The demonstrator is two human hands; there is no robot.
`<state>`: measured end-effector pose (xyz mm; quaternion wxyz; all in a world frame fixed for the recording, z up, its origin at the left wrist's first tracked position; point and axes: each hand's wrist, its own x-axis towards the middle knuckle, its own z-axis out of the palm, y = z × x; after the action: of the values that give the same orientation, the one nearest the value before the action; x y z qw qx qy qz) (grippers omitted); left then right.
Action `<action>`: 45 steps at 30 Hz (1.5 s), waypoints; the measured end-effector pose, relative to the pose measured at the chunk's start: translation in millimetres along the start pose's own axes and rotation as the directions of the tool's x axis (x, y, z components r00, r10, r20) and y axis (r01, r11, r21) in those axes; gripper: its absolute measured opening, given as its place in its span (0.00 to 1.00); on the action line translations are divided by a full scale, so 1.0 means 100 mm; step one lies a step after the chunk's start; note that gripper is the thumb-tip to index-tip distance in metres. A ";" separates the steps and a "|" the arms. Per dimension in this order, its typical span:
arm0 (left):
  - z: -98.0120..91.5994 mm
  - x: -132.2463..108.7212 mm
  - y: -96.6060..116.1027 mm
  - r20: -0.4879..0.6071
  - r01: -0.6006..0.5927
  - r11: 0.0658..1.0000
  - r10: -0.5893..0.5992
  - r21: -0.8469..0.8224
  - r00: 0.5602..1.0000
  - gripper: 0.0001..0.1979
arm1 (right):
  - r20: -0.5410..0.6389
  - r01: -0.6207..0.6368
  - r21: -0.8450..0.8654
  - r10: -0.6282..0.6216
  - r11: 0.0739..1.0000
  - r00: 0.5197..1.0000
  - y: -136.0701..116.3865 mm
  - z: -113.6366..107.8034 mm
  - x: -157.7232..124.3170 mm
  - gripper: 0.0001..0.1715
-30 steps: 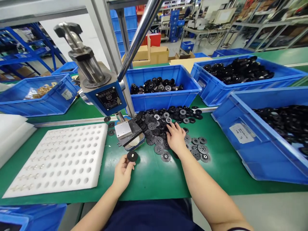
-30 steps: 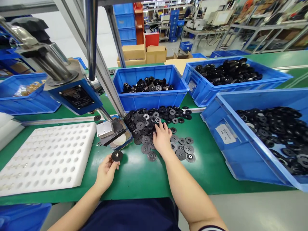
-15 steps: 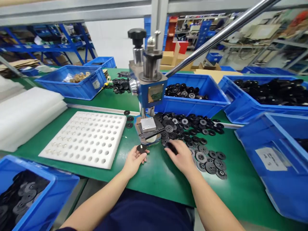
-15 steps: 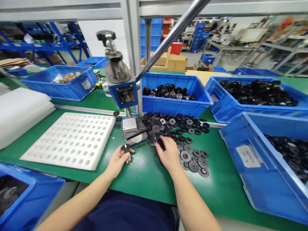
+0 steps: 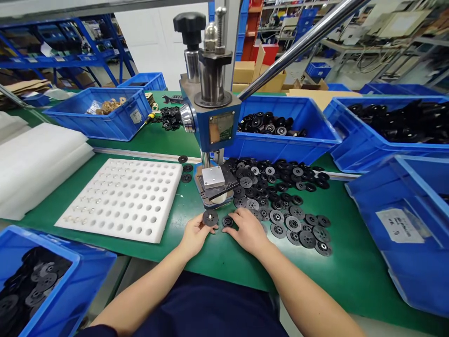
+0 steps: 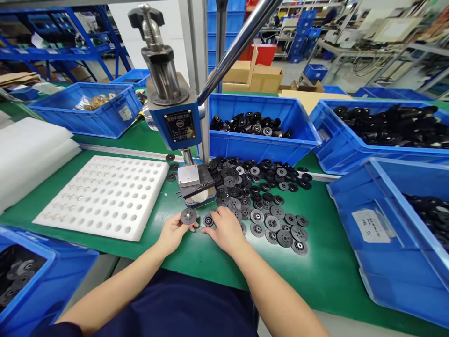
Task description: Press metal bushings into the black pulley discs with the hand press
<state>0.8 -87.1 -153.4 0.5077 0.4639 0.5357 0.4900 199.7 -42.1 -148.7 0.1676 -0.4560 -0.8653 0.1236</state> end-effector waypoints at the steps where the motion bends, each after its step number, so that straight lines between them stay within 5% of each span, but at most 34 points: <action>1: 0.00 0.00 0.00 0.000 0.002 1.000 -0.002 0.003 1.000 0.17 | 0.009 -0.003 0.000 0.003 1.000 1.000 0.00 0.01 0.00 0.23; 6: -0.01 -0.02 -0.02 0.027 -0.011 0.999 0.011 0.030 1.000 0.19 | -0.011 0.012 0.002 -0.012 1.000 1.000 -0.02 0.03 0.01 0.24; 11: -0.01 -0.03 -0.08 0.023 -0.165 0.964 0.164 0.209 0.986 0.15 | -0.138 -0.011 0.125 0.028 0.992 0.990 0.00 -0.06 0.00 0.12; 16: 0.01 -0.05 -0.11 0.129 -0.357 0.840 0.334 0.410 0.934 0.09 | -0.304 0.014 0.414 0.124 0.910 0.945 -0.04 -0.21 -0.11 0.20; 19: 0.02 -0.05 -0.07 0.153 -0.425 0.804 0.399 0.416 0.904 0.06 | -0.317 0.106 0.495 0.066 0.862 0.946 -0.17 -0.19 -0.15 0.23; 24: 0.01 -0.05 -0.05 0.185 -0.462 0.790 0.424 0.403 0.886 0.07 | -0.326 0.188 0.441 -0.039 0.878 0.945 -0.35 -0.09 -0.12 0.20; 45: -0.04 -0.06 0.01 0.231 -0.512 0.727 0.459 0.457 0.858 0.08 | -0.304 0.118 0.392 0.007 0.912 0.953 -0.50 -0.01 -0.13 0.15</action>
<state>-2.4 -93.1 -151.6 0.2491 0.7280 0.4777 0.4240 169.7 -81.0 -131.6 0.3906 -0.3994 -0.7983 0.2252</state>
